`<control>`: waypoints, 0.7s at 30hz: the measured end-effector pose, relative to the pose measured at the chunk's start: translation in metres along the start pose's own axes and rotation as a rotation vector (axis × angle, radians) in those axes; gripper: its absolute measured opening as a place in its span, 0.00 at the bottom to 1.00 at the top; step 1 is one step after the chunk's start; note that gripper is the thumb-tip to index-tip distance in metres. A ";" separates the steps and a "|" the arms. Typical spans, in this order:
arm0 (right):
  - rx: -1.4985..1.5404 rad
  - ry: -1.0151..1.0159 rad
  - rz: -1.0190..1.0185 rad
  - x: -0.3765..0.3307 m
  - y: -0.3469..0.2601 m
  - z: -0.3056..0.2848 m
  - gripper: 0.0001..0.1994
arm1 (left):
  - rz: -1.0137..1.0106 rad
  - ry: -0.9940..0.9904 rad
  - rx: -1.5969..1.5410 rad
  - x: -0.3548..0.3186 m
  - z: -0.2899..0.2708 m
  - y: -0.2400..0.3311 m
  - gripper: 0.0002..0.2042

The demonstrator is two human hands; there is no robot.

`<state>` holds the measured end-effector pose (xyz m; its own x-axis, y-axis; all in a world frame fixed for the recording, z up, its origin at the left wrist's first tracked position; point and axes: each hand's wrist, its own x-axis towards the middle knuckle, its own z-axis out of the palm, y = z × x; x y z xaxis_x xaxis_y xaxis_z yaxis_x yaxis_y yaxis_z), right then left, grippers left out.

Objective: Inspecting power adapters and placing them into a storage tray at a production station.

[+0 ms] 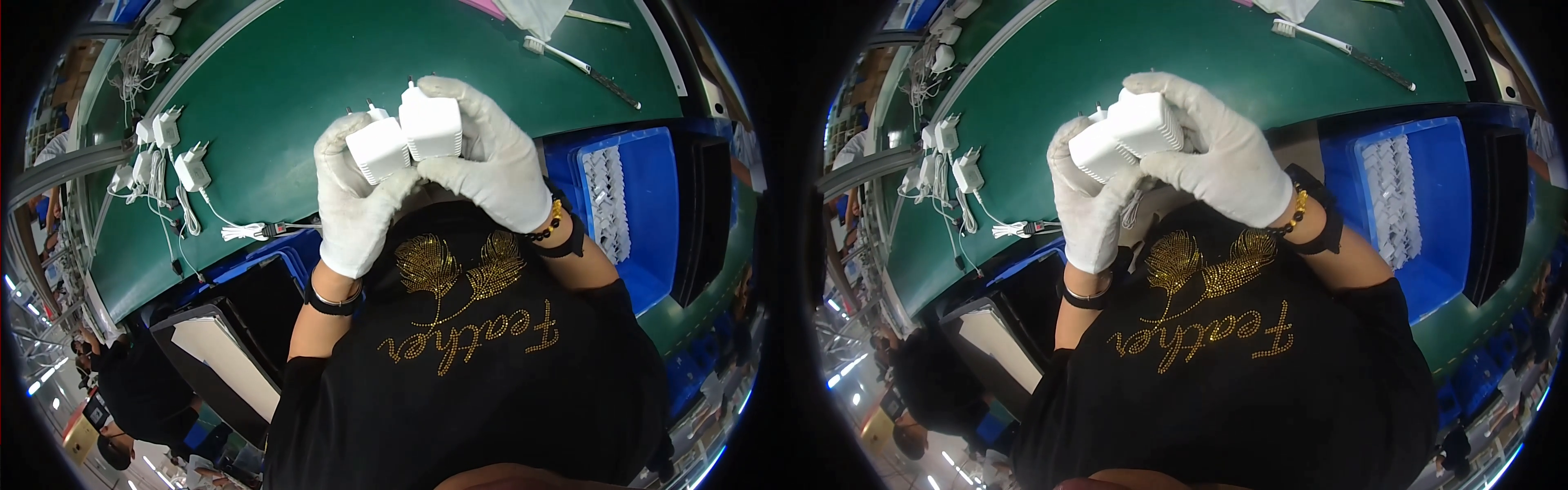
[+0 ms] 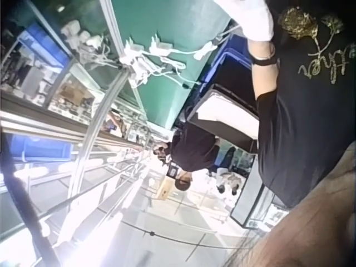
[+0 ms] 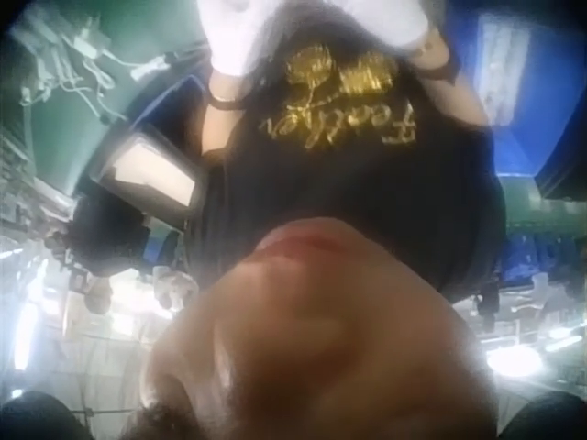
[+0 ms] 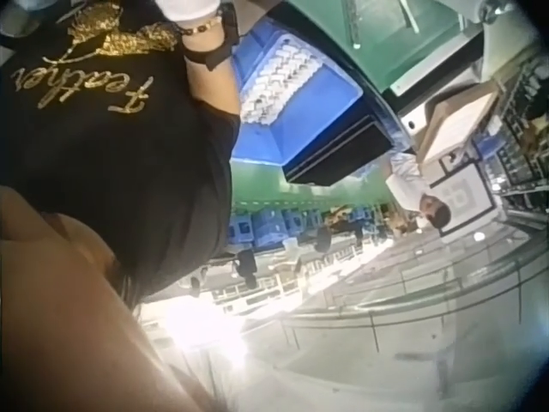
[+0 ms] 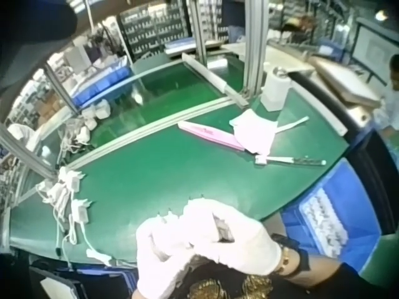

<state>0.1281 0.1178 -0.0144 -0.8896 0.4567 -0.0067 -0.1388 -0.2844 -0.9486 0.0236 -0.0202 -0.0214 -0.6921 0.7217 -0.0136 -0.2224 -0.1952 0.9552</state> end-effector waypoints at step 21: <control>-0.156 0.152 -0.093 -0.012 0.005 0.006 0.21 | -0.187 0.219 -0.077 0.013 0.005 0.010 0.30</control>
<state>0.1354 0.1064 -0.0171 -0.7987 0.5999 0.0461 -0.1375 -0.1073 -0.9847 0.0162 -0.0095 -0.0109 -0.7640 0.5911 -0.2588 -0.4058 -0.1282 0.9049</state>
